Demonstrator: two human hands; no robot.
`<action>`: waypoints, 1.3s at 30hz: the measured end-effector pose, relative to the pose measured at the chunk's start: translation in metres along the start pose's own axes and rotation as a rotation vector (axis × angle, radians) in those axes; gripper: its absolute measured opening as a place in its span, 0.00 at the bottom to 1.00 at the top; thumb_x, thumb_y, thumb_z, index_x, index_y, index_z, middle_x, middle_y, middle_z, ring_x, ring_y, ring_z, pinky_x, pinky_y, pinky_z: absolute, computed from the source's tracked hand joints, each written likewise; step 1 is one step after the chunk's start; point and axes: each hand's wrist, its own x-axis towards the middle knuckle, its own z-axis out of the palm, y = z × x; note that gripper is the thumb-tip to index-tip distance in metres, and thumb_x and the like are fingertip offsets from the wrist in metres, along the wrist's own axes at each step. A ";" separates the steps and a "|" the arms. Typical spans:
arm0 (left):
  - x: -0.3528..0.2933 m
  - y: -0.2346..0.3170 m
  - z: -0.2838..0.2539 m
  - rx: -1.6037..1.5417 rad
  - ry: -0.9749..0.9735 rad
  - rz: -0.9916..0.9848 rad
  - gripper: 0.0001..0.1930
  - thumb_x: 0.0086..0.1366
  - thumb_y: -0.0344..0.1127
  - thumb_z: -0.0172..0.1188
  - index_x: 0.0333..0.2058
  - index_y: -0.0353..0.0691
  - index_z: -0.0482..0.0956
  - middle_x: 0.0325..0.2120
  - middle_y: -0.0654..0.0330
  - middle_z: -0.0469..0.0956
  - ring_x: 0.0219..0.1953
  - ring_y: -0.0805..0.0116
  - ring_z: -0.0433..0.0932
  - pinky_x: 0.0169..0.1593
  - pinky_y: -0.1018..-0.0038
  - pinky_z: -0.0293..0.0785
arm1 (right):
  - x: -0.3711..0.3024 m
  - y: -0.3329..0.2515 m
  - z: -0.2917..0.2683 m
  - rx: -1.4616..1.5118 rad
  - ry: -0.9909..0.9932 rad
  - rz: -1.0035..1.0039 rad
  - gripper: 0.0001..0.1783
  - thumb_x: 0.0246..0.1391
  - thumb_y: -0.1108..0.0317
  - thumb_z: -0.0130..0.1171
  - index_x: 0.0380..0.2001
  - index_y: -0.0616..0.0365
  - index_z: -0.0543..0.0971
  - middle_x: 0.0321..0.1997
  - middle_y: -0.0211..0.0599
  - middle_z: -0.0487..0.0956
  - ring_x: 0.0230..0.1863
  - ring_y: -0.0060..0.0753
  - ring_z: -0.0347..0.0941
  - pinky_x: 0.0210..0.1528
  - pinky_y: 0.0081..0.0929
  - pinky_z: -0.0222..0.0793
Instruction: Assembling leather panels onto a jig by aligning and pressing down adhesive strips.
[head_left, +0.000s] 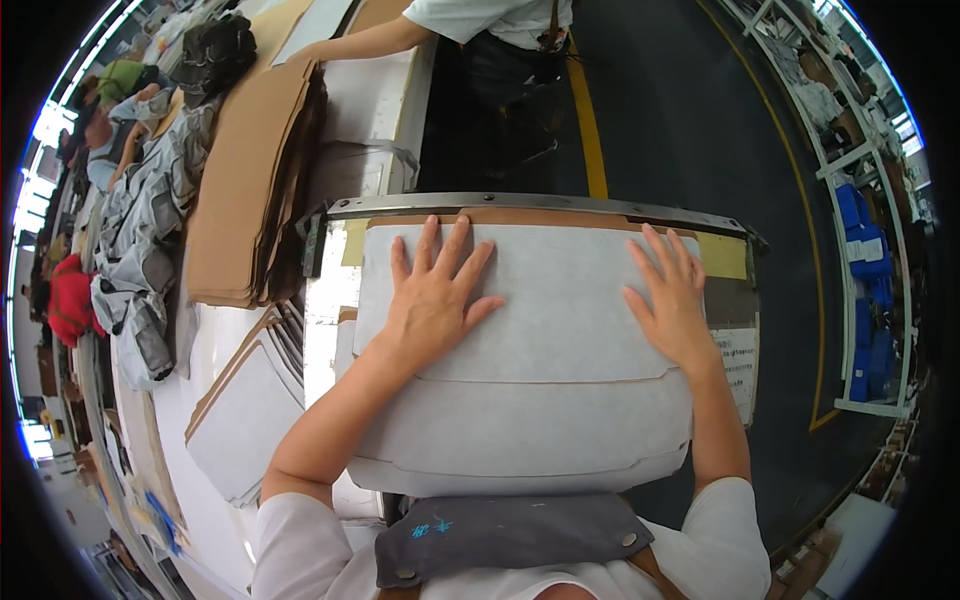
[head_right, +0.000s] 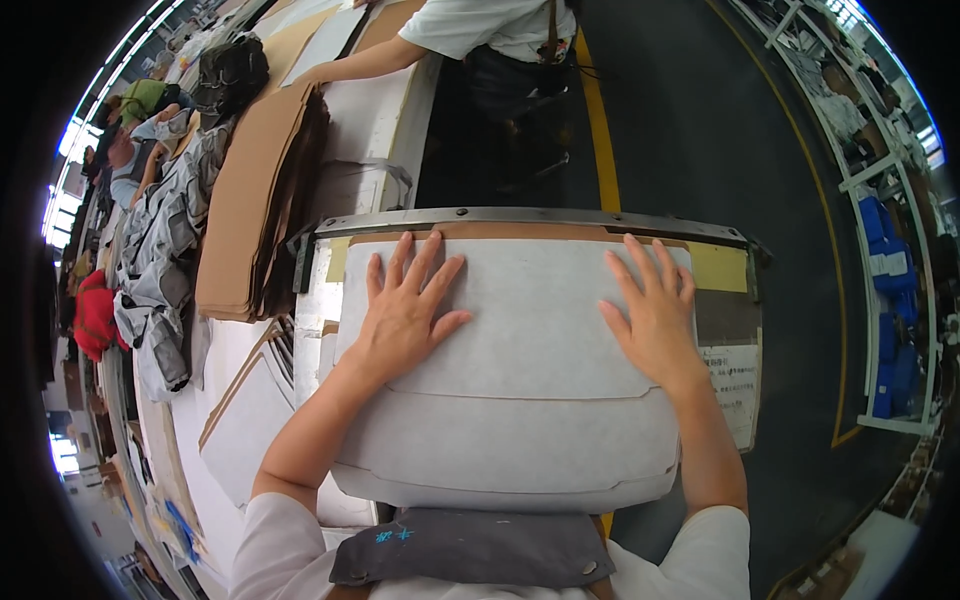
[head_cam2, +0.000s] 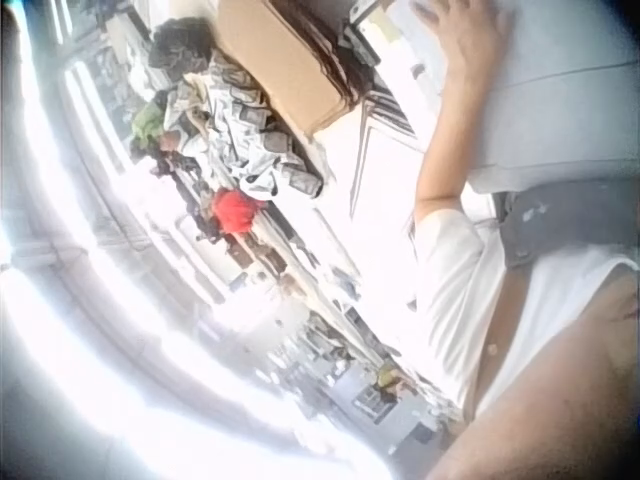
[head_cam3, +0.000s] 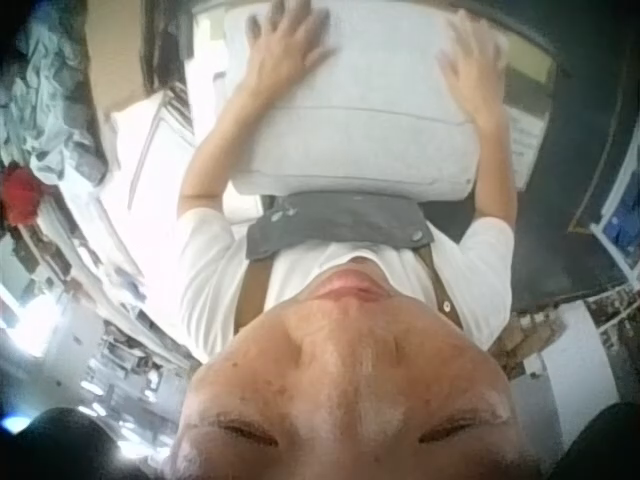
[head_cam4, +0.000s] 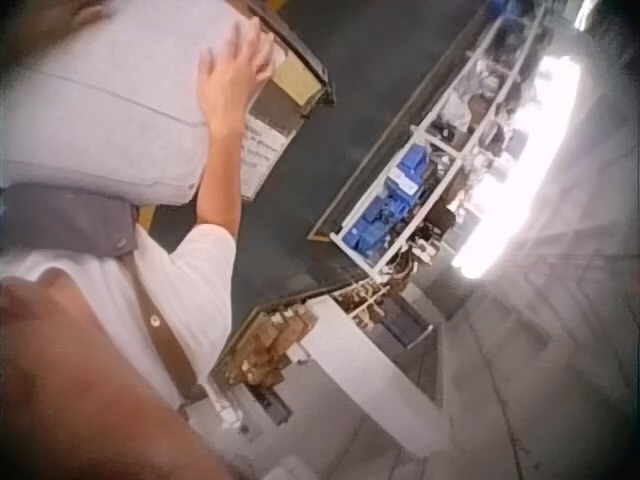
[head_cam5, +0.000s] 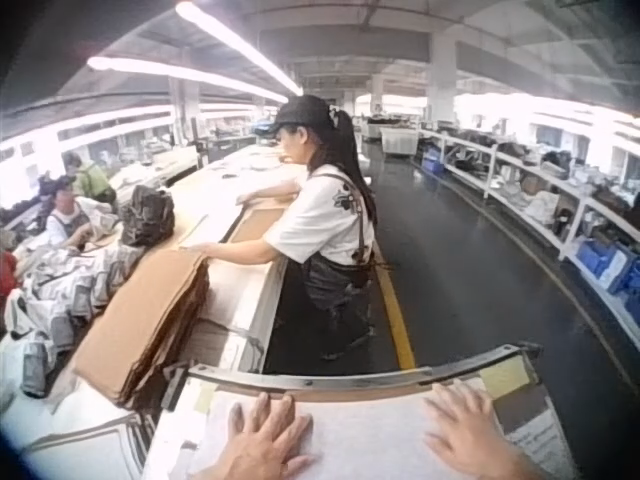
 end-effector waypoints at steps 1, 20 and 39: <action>0.000 0.001 0.000 -0.008 -0.001 0.012 0.30 0.65 0.56 0.55 0.60 0.48 0.68 0.67 0.50 0.54 0.69 0.40 0.48 0.64 0.34 0.42 | 0.001 -0.001 -0.001 0.010 -0.006 -0.002 0.29 0.60 0.56 0.55 0.63 0.52 0.67 0.71 0.41 0.56 0.72 0.52 0.46 0.68 0.56 0.40; -0.002 -0.003 0.000 0.053 -0.018 -0.005 0.31 0.63 0.54 0.58 0.61 0.48 0.68 0.68 0.52 0.53 0.70 0.45 0.47 0.65 0.37 0.41 | 0.001 -0.002 0.007 0.048 0.033 -0.012 0.29 0.61 0.53 0.54 0.63 0.51 0.67 0.71 0.45 0.56 0.72 0.60 0.44 0.67 0.64 0.38; 0.001 -0.002 0.001 -0.004 0.001 -0.033 0.31 0.64 0.57 0.54 0.61 0.46 0.66 0.68 0.54 0.53 0.70 0.42 0.45 0.66 0.40 0.39 | 0.003 0.000 0.003 0.019 -0.010 0.010 0.30 0.59 0.58 0.56 0.63 0.51 0.66 0.73 0.39 0.53 0.73 0.54 0.41 0.68 0.59 0.37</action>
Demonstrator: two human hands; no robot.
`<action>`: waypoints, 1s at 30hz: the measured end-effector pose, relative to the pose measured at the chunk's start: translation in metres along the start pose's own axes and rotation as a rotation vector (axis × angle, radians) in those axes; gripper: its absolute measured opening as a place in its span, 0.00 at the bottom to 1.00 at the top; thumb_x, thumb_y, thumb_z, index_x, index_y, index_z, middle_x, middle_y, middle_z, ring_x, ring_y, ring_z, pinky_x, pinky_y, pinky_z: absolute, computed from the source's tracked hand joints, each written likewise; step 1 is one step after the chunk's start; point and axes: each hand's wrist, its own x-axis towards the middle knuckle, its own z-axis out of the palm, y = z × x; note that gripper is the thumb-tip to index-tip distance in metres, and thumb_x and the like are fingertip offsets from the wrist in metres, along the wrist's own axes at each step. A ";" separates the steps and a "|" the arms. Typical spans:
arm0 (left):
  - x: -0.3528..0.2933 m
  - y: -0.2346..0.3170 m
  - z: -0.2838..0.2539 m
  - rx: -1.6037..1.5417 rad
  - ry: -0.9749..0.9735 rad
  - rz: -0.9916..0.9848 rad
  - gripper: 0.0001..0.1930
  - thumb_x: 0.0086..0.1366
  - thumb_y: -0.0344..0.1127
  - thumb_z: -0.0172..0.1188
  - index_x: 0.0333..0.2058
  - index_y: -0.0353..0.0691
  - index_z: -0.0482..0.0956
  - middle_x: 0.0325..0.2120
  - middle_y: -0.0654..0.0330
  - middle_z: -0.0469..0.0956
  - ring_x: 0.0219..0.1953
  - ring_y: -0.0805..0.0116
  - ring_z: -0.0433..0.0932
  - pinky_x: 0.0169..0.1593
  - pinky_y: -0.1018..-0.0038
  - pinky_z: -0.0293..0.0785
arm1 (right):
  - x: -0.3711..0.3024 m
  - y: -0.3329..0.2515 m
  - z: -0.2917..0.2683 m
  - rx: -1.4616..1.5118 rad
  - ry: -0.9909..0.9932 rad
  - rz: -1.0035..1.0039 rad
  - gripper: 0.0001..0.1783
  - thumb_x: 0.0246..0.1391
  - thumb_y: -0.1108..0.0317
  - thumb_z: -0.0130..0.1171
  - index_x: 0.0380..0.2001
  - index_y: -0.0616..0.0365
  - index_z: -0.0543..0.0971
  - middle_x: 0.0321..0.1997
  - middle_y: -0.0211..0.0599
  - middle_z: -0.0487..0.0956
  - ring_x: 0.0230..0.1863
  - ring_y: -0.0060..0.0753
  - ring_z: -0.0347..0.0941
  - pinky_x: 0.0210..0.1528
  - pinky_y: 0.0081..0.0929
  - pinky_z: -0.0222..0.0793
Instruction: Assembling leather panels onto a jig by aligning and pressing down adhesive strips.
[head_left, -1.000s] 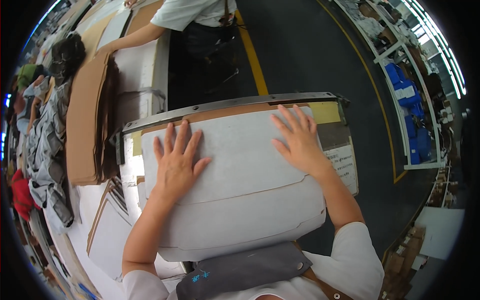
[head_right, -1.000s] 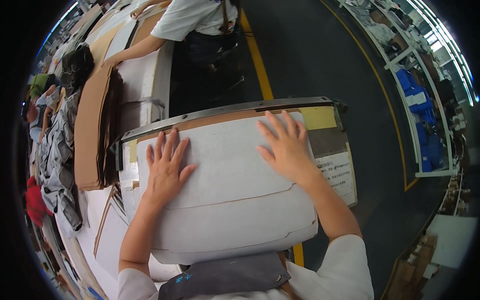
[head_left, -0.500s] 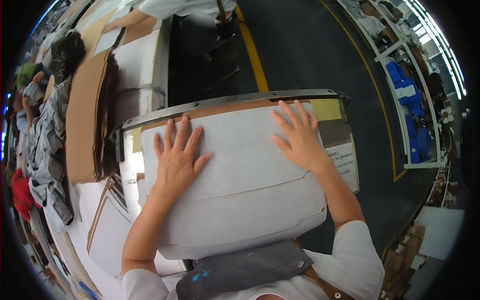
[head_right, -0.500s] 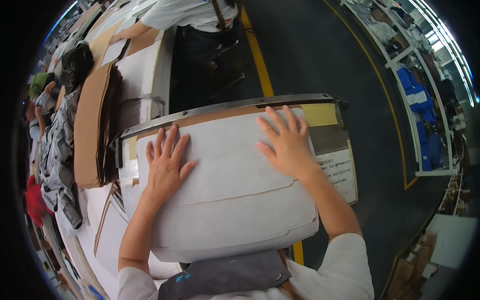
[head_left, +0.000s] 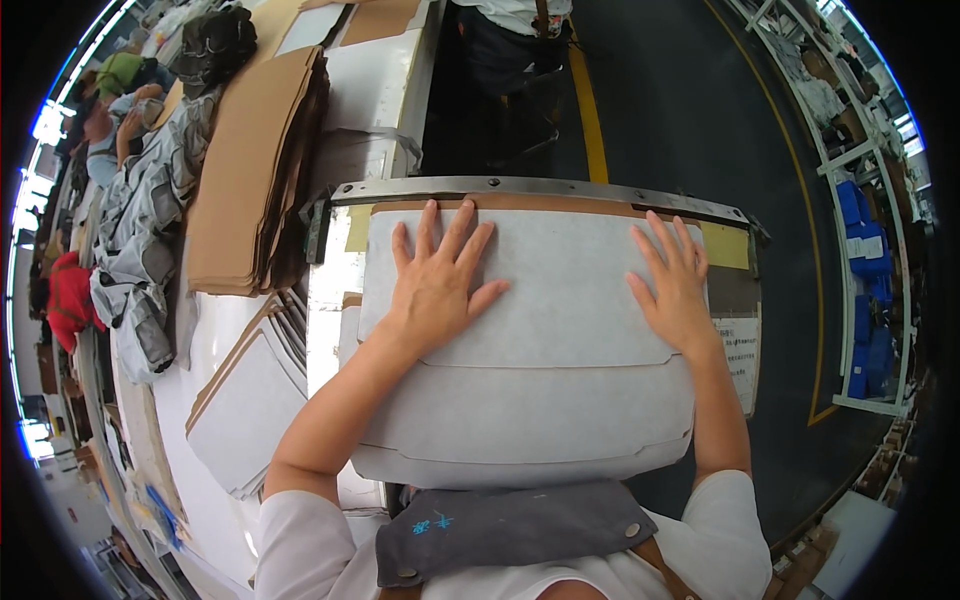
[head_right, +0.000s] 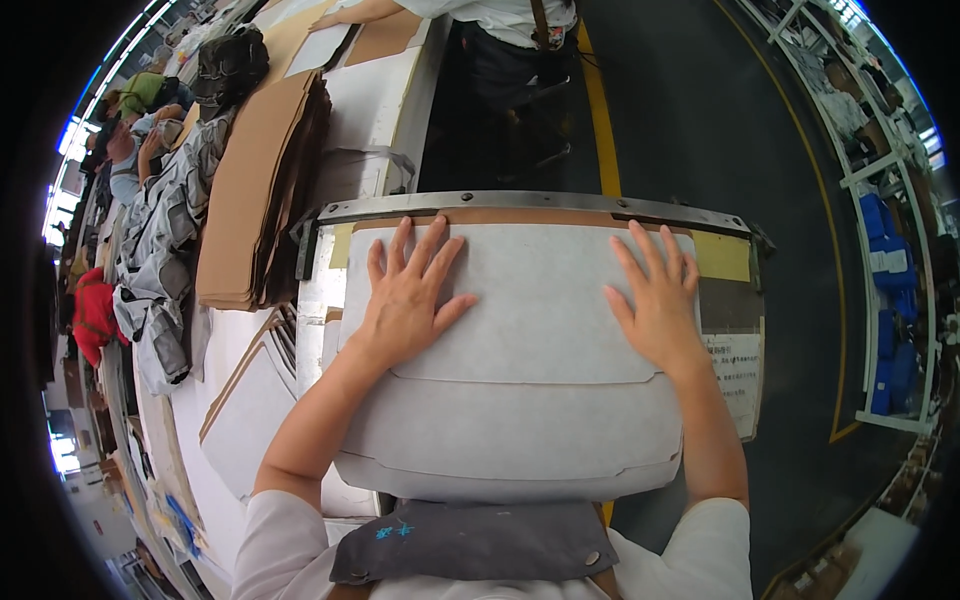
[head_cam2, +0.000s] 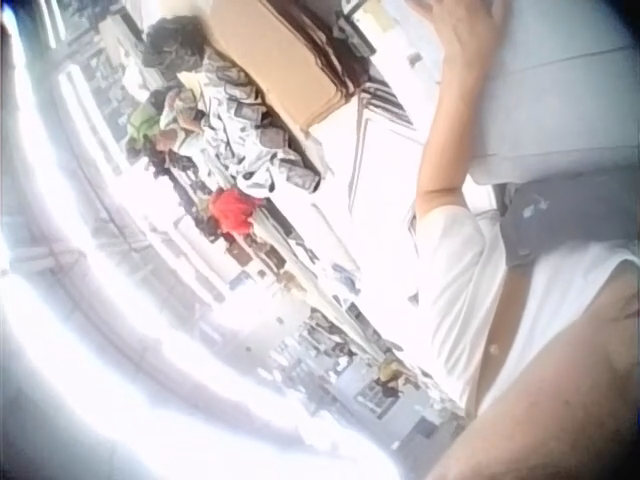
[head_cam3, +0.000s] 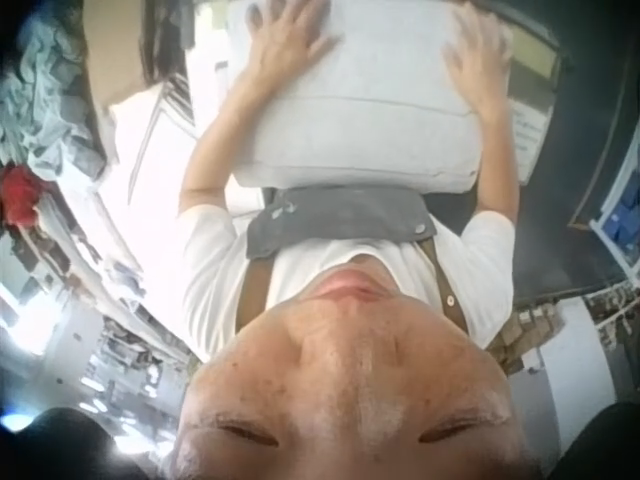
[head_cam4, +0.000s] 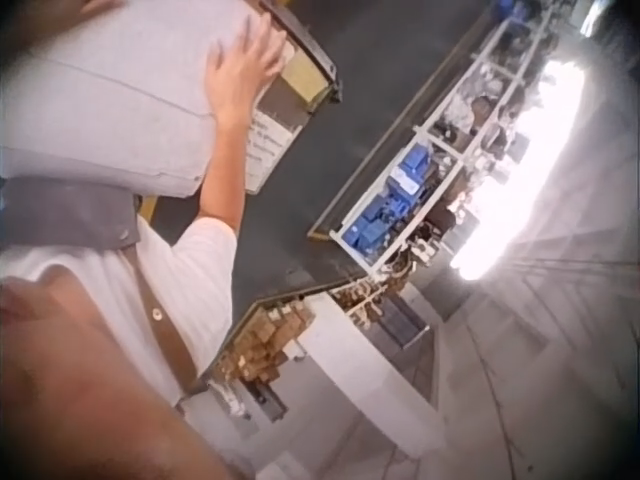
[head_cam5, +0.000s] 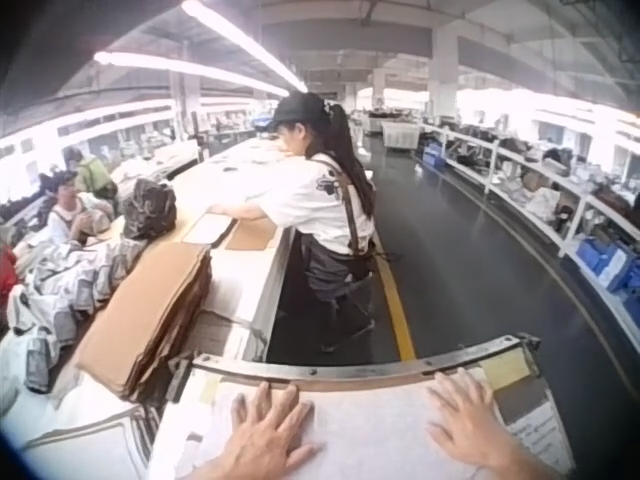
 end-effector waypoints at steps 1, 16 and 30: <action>-0.001 -0.001 0.002 0.011 0.009 0.004 0.32 0.64 0.57 0.54 0.61 0.44 0.66 0.68 0.54 0.53 0.70 0.43 0.45 0.66 0.41 0.38 | 0.001 -0.001 0.001 0.006 0.010 -0.004 0.30 0.59 0.58 0.56 0.63 0.51 0.66 0.72 0.39 0.54 0.73 0.54 0.42 0.68 0.59 0.37; 0.001 -0.003 -0.005 0.007 0.047 0.091 0.31 0.61 0.49 0.60 0.59 0.40 0.68 0.58 0.53 0.61 0.62 0.49 0.56 0.65 0.54 0.49 | -0.001 0.000 0.005 0.020 0.062 -0.012 0.29 0.58 0.55 0.57 0.59 0.54 0.68 0.65 0.40 0.59 0.68 0.51 0.48 0.67 0.59 0.41; 0.003 -0.003 -0.006 0.016 0.031 0.126 0.32 0.61 0.48 0.60 0.59 0.36 0.67 0.61 0.51 0.60 0.62 0.49 0.57 0.65 0.55 0.50 | 0.003 -0.001 0.000 0.024 0.101 -0.058 0.28 0.55 0.58 0.59 0.58 0.56 0.70 0.63 0.41 0.61 0.65 0.45 0.53 0.67 0.53 0.44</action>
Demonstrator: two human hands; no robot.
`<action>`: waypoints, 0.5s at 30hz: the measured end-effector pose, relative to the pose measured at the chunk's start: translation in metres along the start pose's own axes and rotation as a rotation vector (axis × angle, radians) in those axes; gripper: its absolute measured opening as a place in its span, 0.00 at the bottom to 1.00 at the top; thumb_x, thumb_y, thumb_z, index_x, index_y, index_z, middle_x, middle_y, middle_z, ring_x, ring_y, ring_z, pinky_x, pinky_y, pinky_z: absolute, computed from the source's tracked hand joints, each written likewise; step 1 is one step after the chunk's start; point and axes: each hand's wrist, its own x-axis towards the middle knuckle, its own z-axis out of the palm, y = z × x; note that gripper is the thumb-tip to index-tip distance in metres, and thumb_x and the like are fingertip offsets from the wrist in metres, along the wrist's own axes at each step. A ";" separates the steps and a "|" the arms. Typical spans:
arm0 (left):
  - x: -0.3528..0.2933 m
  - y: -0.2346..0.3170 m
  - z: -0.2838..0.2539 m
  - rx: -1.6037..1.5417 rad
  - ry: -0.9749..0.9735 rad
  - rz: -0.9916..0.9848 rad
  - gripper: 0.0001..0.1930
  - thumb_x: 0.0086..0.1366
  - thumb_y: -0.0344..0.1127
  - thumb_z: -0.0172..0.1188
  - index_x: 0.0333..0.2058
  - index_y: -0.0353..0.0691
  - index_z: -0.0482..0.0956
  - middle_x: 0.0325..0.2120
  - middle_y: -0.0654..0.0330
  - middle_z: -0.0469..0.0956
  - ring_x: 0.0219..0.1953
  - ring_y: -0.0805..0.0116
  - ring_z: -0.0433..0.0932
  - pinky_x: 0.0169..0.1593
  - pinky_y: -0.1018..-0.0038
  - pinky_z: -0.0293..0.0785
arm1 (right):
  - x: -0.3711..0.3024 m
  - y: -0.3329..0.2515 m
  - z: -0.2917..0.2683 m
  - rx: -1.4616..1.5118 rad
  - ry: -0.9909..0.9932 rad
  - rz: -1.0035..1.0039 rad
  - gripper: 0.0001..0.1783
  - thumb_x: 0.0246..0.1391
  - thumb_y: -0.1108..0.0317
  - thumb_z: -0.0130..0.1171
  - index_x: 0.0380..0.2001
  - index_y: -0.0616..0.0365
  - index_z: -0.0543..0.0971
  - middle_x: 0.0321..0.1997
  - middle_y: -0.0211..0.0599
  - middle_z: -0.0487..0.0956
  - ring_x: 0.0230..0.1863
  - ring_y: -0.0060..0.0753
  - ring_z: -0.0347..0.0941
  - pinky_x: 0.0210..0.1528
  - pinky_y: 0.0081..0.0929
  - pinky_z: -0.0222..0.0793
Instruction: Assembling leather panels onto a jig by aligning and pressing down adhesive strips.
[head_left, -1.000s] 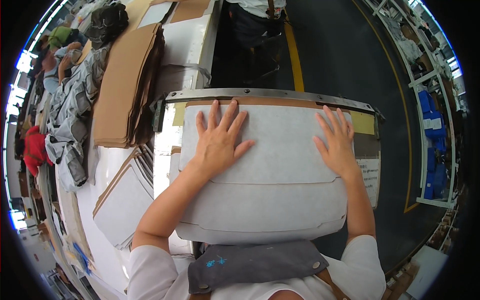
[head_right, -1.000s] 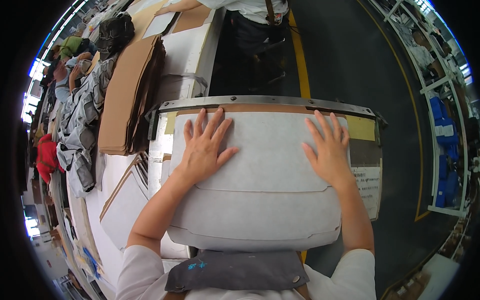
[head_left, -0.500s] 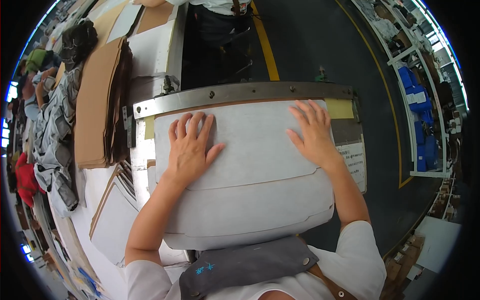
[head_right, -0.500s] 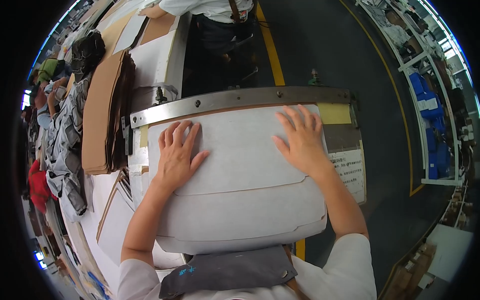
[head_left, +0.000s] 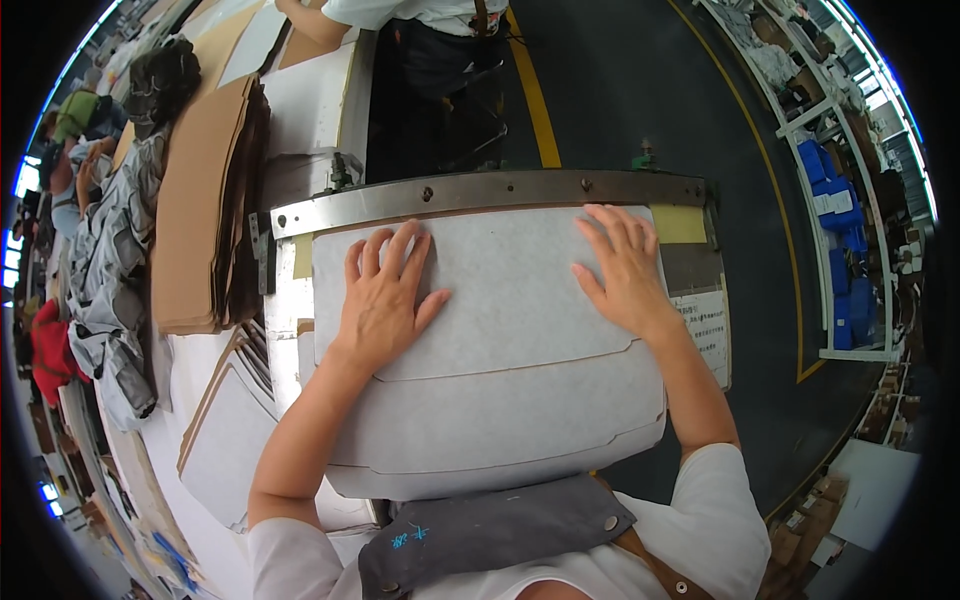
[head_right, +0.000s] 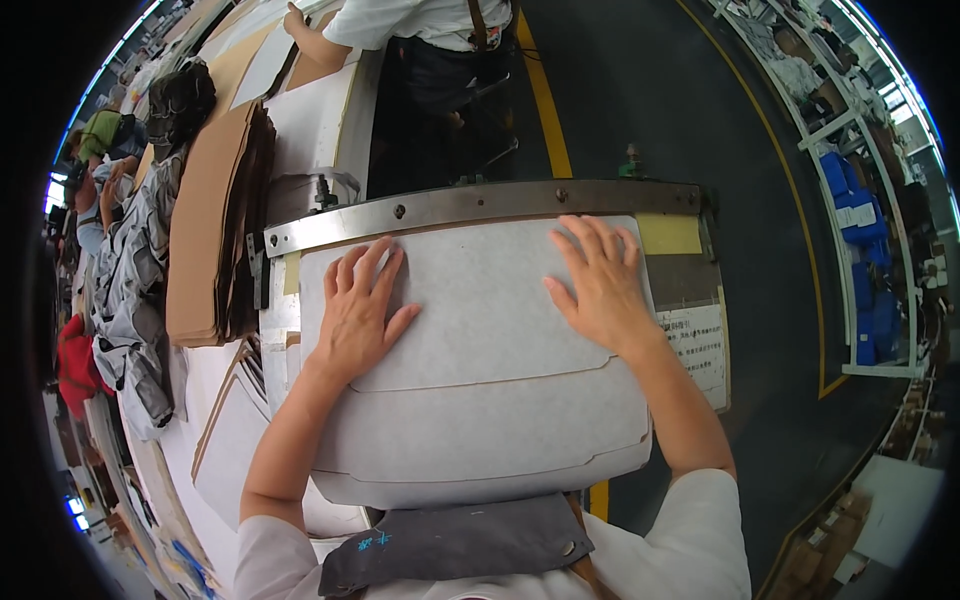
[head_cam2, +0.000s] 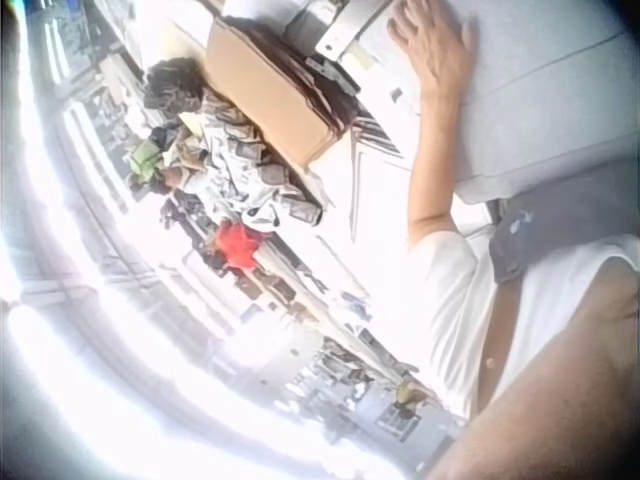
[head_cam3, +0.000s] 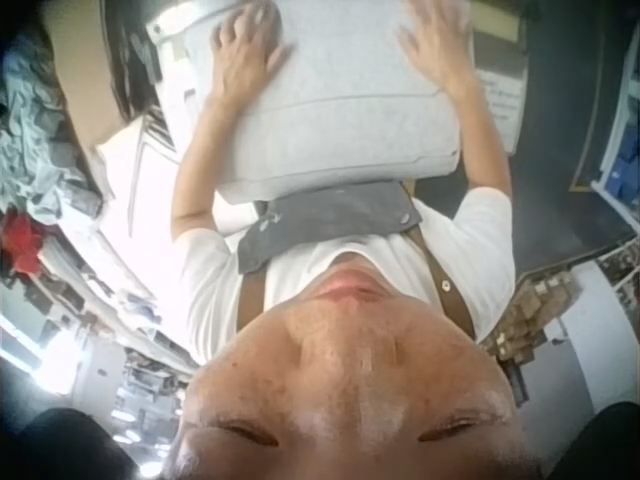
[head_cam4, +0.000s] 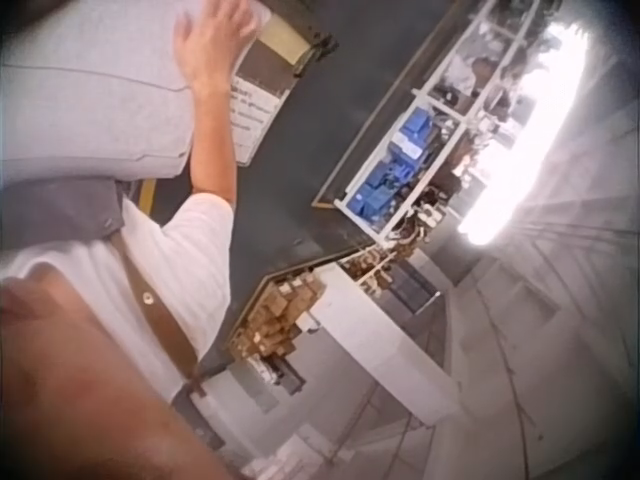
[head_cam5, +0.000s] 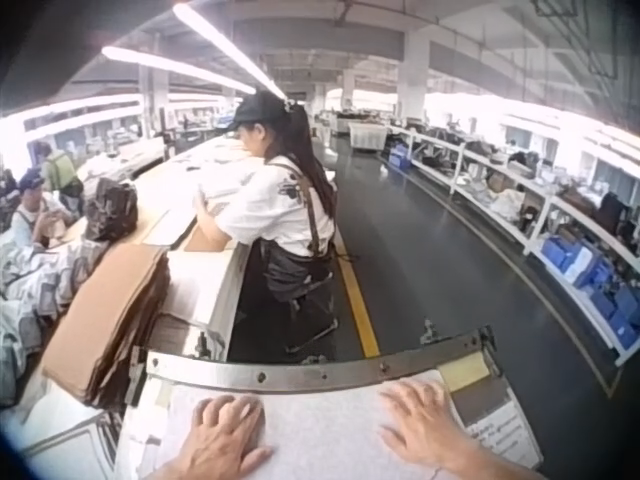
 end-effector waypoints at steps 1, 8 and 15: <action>0.002 -0.001 -0.001 -0.010 0.002 0.043 0.32 0.61 0.48 0.60 0.58 0.34 0.67 0.62 0.50 0.60 0.64 0.49 0.57 0.66 0.55 0.50 | 0.002 0.000 -0.001 -0.026 -0.010 -0.068 0.29 0.55 0.59 0.59 0.58 0.57 0.69 0.66 0.40 0.61 0.66 0.44 0.54 0.67 0.52 0.45; 0.005 -0.014 -0.005 -0.006 -0.018 0.076 0.31 0.62 0.49 0.59 0.57 0.32 0.66 0.63 0.50 0.62 0.66 0.52 0.58 0.67 0.56 0.51 | 0.003 0.004 -0.001 -0.010 0.010 0.009 0.29 0.56 0.61 0.58 0.60 0.59 0.69 0.67 0.37 0.64 0.65 0.43 0.58 0.66 0.47 0.49; -0.022 -0.039 -0.012 0.183 0.067 -0.350 0.35 0.59 0.50 0.64 0.58 0.32 0.65 0.56 0.48 0.68 0.58 0.48 0.65 0.59 0.57 0.63 | -0.005 0.037 -0.002 -0.143 0.173 0.355 0.36 0.51 0.53 0.65 0.57 0.64 0.70 0.55 0.45 0.70 0.57 0.47 0.63 0.58 0.44 0.60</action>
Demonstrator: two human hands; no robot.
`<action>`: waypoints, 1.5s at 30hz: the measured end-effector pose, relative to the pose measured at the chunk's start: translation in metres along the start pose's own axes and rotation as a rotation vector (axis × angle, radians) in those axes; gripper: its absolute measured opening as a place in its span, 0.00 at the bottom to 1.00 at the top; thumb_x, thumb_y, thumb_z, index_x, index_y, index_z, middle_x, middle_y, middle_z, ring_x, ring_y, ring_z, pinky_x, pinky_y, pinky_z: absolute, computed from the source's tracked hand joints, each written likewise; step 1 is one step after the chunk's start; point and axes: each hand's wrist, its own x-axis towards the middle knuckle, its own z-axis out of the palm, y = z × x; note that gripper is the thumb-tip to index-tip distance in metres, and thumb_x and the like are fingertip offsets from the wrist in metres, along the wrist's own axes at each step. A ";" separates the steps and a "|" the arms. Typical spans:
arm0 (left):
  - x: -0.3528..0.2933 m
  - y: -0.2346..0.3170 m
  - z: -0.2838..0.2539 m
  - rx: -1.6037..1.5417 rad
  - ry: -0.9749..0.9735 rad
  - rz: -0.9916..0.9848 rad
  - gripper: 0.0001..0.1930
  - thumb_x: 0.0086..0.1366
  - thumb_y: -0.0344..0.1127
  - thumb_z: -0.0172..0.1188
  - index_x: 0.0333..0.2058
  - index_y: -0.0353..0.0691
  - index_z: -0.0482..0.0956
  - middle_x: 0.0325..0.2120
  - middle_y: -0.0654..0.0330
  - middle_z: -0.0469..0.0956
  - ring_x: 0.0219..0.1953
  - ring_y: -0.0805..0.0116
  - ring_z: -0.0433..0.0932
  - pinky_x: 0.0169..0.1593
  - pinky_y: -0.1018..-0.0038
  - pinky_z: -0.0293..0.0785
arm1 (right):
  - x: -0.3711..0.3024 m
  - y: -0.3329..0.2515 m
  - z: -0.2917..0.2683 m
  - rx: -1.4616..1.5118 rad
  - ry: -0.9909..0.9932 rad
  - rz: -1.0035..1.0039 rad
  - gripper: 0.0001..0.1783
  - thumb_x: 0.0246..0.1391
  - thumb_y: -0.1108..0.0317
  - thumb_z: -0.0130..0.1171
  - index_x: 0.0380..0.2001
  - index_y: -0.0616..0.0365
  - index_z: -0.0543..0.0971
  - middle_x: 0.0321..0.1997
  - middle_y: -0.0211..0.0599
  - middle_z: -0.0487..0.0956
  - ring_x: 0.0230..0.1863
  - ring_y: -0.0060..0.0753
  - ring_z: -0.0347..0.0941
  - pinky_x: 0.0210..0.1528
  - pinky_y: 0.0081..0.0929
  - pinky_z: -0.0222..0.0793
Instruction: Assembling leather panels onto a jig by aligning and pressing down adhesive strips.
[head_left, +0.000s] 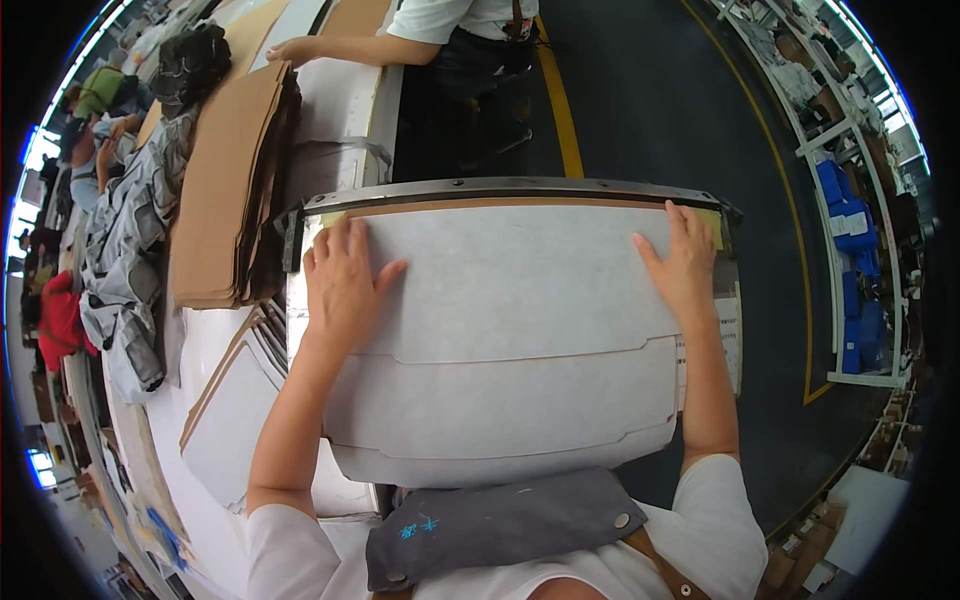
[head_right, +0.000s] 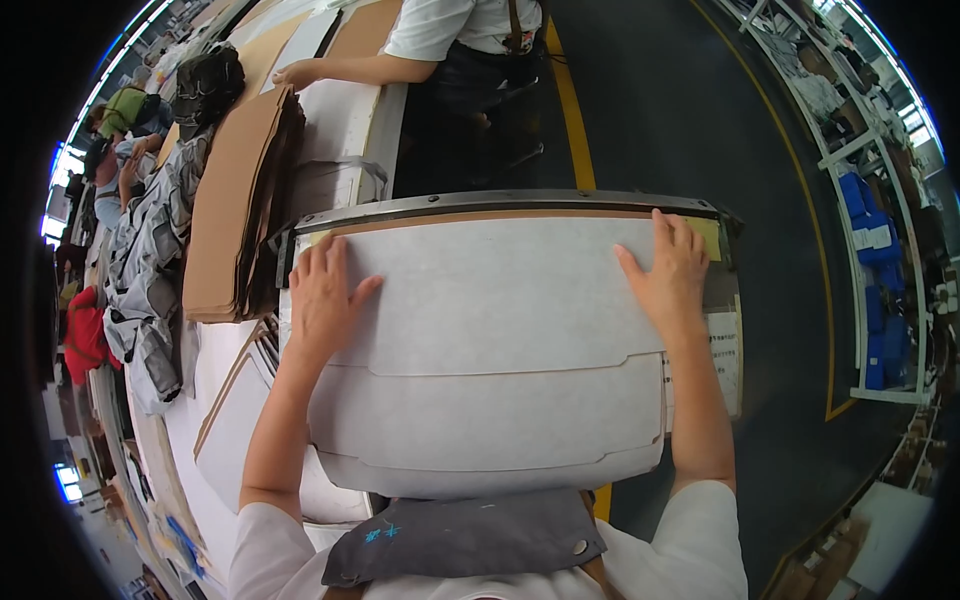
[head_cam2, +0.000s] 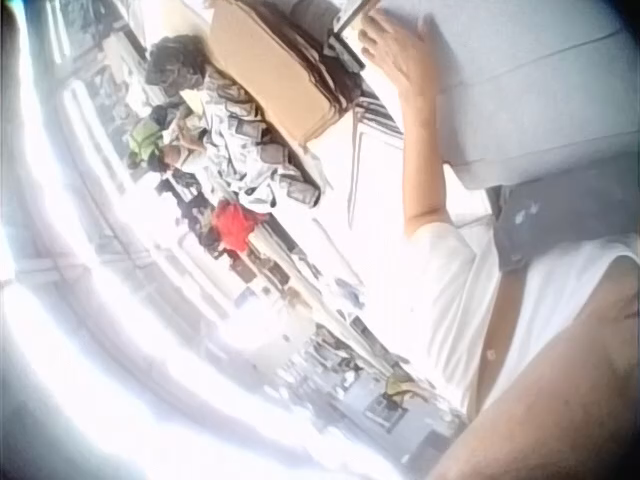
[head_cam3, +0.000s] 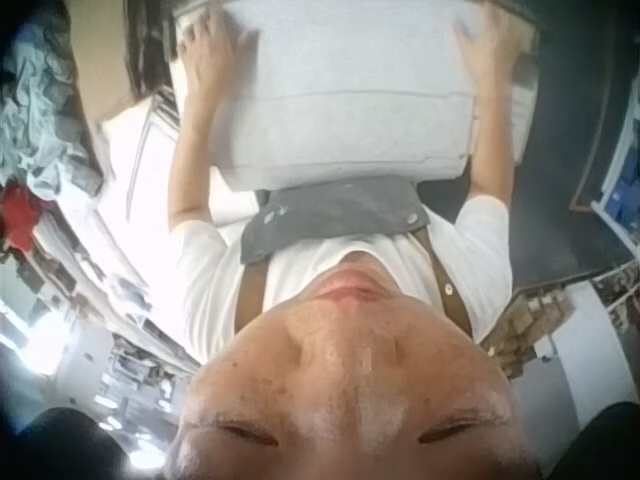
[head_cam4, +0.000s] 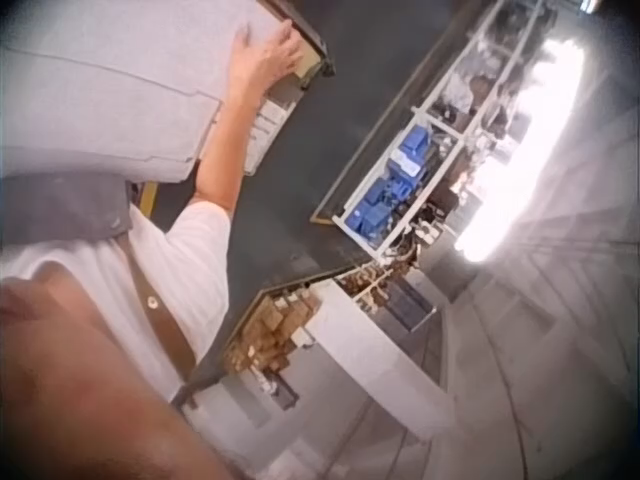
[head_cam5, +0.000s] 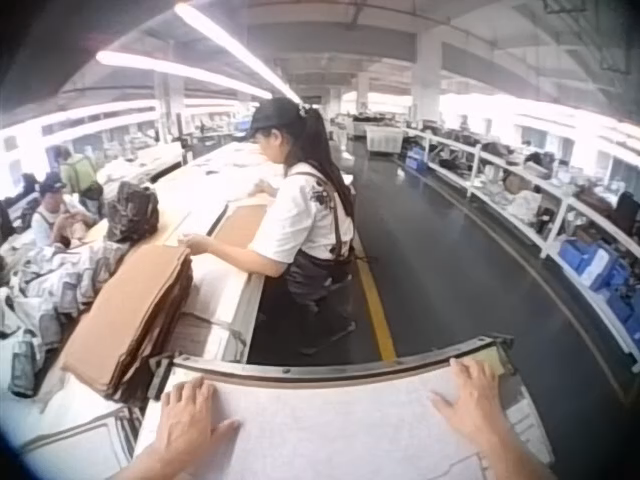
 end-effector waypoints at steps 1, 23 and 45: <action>0.001 -0.001 -0.003 0.003 0.001 -0.004 0.35 0.59 0.50 0.64 0.58 0.32 0.65 0.56 0.48 0.68 0.58 0.48 0.65 0.59 0.57 0.63 | 0.000 0.000 -0.001 0.004 0.001 -0.004 0.36 0.51 0.53 0.65 0.57 0.64 0.70 0.55 0.45 0.70 0.57 0.47 0.63 0.58 0.44 0.60; -0.117 -0.089 -0.121 -1.263 0.530 -0.560 0.08 0.61 0.32 0.67 0.36 0.34 0.82 0.30 0.65 0.82 0.30 0.82 0.76 0.35 0.83 0.71 | 0.055 -0.071 -0.066 1.245 -0.592 0.156 0.18 0.57 0.68 0.61 0.46 0.69 0.77 0.38 0.34 0.81 0.37 0.20 0.75 0.41 0.20 0.71; -0.167 -0.122 -0.070 -0.608 0.162 -0.224 0.19 0.53 0.30 0.70 0.45 0.35 0.79 0.37 0.55 0.80 0.40 0.61 0.79 0.45 0.71 0.75 | -0.021 -0.197 -0.023 0.765 -0.413 -0.665 0.17 0.54 0.69 0.59 0.47 0.61 0.77 0.51 0.45 0.76 0.53 0.50 0.71 0.55 0.37 0.68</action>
